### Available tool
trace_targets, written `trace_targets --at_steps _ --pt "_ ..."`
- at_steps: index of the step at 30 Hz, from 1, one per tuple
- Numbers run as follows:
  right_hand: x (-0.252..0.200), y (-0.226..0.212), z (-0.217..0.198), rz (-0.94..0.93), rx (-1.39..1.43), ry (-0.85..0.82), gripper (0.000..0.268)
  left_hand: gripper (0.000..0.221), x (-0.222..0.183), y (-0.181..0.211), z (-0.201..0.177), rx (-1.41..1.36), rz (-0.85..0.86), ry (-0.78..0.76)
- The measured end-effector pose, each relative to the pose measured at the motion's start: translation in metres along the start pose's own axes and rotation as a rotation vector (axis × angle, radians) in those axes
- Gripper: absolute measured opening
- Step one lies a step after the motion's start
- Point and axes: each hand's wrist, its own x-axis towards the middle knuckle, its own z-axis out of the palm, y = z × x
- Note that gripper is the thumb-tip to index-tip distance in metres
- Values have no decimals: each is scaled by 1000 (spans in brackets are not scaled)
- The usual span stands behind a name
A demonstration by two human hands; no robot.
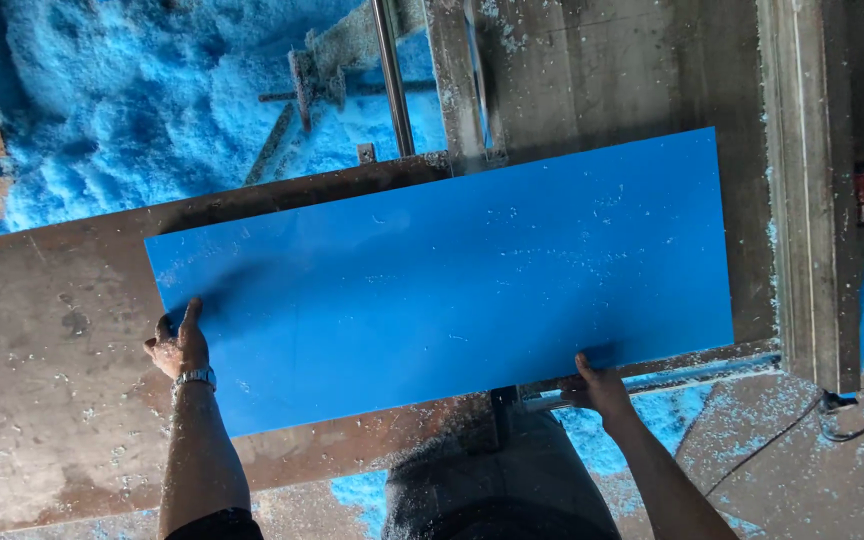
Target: Cutting large blue plastic sheets into smaller rectangular sections using a industrial table saw and stacking them on a pallet.
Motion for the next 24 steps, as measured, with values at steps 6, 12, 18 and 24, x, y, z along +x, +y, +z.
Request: trace_targets --at_steps 6,12,18,24 --pt "18 -21 -37 -14 -37 21 63 80 -1 1 23 91 163 -88" --pt "79 14 -74 -302 -404 191 73 59 7 2 44 243 418 -102" --pt "80 10 -82 -269 -413 119 76 37 -24 39 43 58 521 -58" --pt "49 -25 -76 -87 -316 40 75 39 -34 60 37 -103 303 -52"
